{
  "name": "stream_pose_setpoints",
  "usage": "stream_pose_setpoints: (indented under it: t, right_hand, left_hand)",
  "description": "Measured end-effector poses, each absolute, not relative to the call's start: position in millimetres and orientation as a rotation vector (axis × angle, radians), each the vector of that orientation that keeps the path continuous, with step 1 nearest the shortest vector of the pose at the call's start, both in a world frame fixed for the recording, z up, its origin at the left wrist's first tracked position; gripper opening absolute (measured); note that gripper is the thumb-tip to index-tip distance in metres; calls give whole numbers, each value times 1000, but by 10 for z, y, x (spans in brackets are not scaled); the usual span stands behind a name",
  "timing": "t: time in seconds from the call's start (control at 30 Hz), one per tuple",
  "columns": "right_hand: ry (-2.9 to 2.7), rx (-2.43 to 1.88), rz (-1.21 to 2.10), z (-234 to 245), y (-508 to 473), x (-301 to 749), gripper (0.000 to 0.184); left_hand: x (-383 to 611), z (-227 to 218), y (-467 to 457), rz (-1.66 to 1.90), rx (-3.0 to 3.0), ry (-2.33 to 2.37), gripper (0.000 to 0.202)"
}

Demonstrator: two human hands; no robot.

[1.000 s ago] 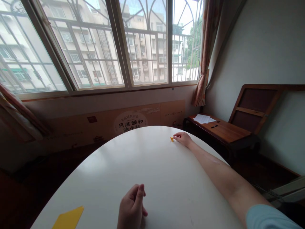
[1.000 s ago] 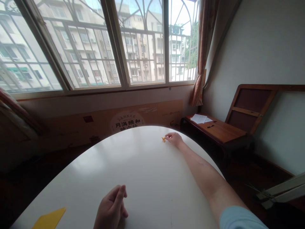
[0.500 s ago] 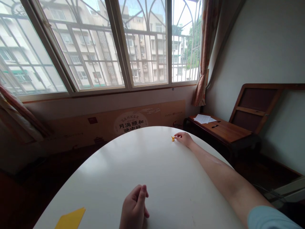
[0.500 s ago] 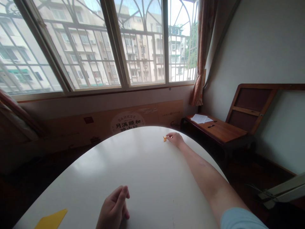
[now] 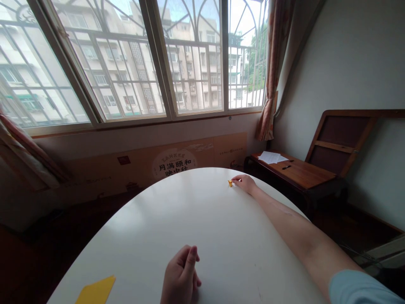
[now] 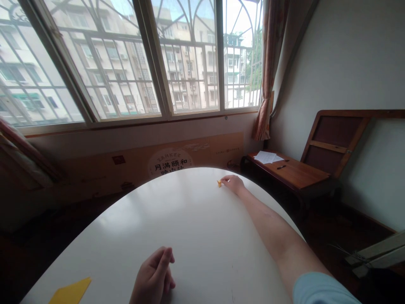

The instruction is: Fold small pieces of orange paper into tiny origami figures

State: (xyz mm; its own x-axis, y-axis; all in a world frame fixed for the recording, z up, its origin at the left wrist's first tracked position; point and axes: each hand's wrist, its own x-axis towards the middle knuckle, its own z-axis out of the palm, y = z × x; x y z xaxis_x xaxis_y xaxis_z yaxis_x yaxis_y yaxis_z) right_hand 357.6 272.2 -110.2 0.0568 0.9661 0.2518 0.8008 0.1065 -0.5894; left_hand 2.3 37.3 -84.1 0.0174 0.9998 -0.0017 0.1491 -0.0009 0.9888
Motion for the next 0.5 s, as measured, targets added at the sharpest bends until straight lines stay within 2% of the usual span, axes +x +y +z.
stream_pose_setpoints:
  t: [0.5]
  right_hand:
    - [-1727,-1780,322,-1095,2736,3553,27]
  left_hand:
    - [33,-786,371,1107,1334,1316,58]
